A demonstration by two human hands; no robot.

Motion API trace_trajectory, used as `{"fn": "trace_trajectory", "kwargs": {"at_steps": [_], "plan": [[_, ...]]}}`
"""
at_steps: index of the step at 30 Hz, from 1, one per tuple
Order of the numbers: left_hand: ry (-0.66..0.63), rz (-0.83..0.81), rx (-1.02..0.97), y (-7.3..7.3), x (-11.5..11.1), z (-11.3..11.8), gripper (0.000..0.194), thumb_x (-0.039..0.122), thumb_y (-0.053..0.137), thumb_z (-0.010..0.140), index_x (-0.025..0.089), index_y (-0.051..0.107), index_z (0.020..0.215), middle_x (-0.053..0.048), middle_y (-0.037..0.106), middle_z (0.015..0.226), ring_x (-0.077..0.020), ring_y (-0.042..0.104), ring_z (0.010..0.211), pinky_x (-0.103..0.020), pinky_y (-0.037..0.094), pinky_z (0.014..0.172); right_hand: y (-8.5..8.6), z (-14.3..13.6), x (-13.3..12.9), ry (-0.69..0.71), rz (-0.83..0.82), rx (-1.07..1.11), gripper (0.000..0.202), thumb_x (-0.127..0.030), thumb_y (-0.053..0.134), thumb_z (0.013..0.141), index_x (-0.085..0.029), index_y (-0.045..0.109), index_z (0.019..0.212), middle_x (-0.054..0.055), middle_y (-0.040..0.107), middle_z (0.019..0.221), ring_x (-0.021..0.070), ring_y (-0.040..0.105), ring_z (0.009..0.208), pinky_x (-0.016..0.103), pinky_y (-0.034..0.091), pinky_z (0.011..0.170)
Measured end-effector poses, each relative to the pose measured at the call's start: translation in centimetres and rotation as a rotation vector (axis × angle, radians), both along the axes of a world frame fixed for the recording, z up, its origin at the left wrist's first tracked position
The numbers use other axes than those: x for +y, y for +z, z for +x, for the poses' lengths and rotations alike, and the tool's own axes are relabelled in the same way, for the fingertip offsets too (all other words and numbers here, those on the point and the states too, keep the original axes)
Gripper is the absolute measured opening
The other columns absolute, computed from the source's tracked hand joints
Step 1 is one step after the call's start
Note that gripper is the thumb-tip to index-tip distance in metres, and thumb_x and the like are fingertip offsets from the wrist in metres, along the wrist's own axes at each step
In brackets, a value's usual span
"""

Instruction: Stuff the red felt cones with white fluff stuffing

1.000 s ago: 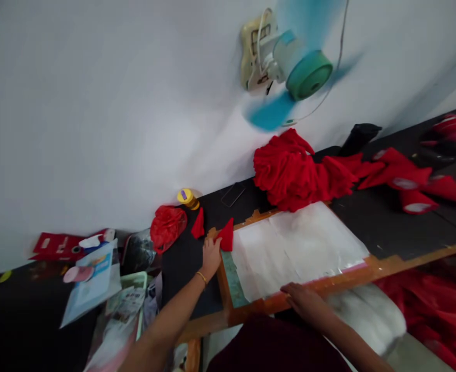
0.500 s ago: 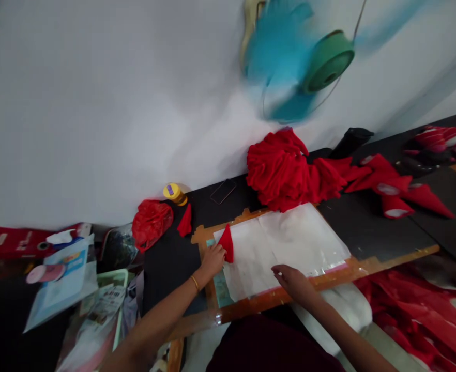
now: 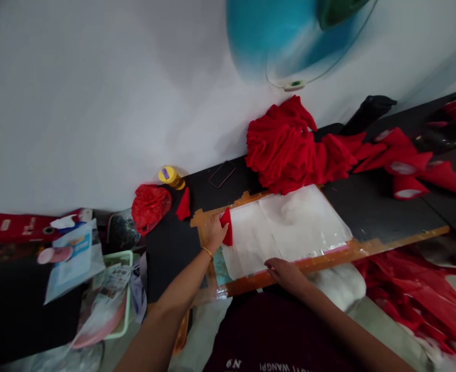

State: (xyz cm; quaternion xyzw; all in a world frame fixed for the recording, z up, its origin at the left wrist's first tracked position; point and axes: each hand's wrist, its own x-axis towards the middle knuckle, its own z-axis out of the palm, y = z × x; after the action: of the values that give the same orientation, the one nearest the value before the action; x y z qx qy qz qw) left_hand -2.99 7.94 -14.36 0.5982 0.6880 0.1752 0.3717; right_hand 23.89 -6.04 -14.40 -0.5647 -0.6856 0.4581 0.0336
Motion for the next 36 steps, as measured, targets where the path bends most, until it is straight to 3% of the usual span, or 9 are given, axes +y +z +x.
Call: {"fn": "trace_trajectory", "kwargs": {"at_steps": [5,11,16,20,23,31,36], "plan": [[0.19,-0.072,-0.265,1.6,-0.8,1.1,0.032,0.038,0.058,0.093,0.019,0.061,0.119,-0.009,0.061,0.123,-0.0219,0.063,0.103,-0.042,0.055,0.087,0.8,0.6,-0.4,-0.08,-0.002,0.063,0.033,-0.035,0.045,0.09,-0.02,0.072,0.104,0.011,0.076,0.104,0.0281,0.071,0.095,0.042,0.054,0.088],[0.384,-0.164,-0.48,3.8,-3.3,1.6,0.034,0.047,0.068,0.08,0.014,0.067,0.087,-0.005,0.068,0.075,-0.0181,0.063,0.068,-0.028,0.05,0.063,6.3,-3.2,3.8,-0.372,0.035,0.395,0.03,-0.037,0.049,0.089,-0.021,0.066,0.108,0.005,0.075,0.089,0.0187,0.069,0.071,0.034,0.057,0.071],[0.563,-0.141,-0.788,9.1,-7.1,2.1,0.038,0.045,0.076,0.071,0.014,0.068,0.09,-0.005,0.071,0.075,-0.0172,0.064,0.064,-0.027,0.049,0.063,10.2,-8.8,7.0,-0.379,0.133,0.583,0.025,-0.035,0.058,0.084,-0.021,0.066,0.102,0.002,0.071,0.084,0.0144,0.062,0.065,0.028,0.053,0.064],[0.704,-0.119,-1.016,13.7,-9.2,2.0,0.036,0.039,0.084,0.063,0.013,0.071,0.085,-0.005,0.073,0.074,-0.0177,0.066,0.067,-0.028,0.05,0.07,11.9,-11.7,6.7,-0.347,0.113,0.675,0.02,-0.033,0.057,0.084,-0.021,0.065,0.098,0.002,0.07,0.082,0.0147,0.059,0.065,0.028,0.051,0.064],[0.75,-0.092,-1.144,15.7,-10.3,1.2,0.034,0.036,0.086,0.063,0.013,0.072,0.085,-0.005,0.073,0.074,-0.0193,0.069,0.072,-0.03,0.05,0.077,13.1,-12.9,6.0,-0.329,0.058,0.741,0.021,-0.036,0.057,0.085,-0.02,0.064,0.099,0.002,0.068,0.079,0.0151,0.06,0.065,0.028,0.051,0.063],[0.801,-0.055,-1.307,16.9,-12.9,-1.4,0.034,0.033,0.088,0.061,0.015,0.073,0.086,-0.004,0.075,0.082,-0.0165,0.069,0.076,-0.027,0.05,0.08,16.5,-15.9,5.7,-0.251,0.051,0.694,0.021,-0.043,0.062,0.082,-0.022,0.063,0.088,0.001,0.067,0.073,0.0155,0.061,0.061,0.027,0.051,0.058],[0.787,-0.077,-1.34,17.0,-13.8,-2.7,0.032,0.033,0.088,0.061,0.014,0.072,0.081,-0.003,0.073,0.074,-0.0177,0.068,0.073,-0.03,0.052,0.081,16.3,-16.8,5.9,-0.232,-0.118,0.673,0.019,-0.04,0.054,0.083,-0.022,0.062,0.083,-0.001,0.068,0.068,0.015,0.063,0.056,0.028,0.055,0.058]]}}
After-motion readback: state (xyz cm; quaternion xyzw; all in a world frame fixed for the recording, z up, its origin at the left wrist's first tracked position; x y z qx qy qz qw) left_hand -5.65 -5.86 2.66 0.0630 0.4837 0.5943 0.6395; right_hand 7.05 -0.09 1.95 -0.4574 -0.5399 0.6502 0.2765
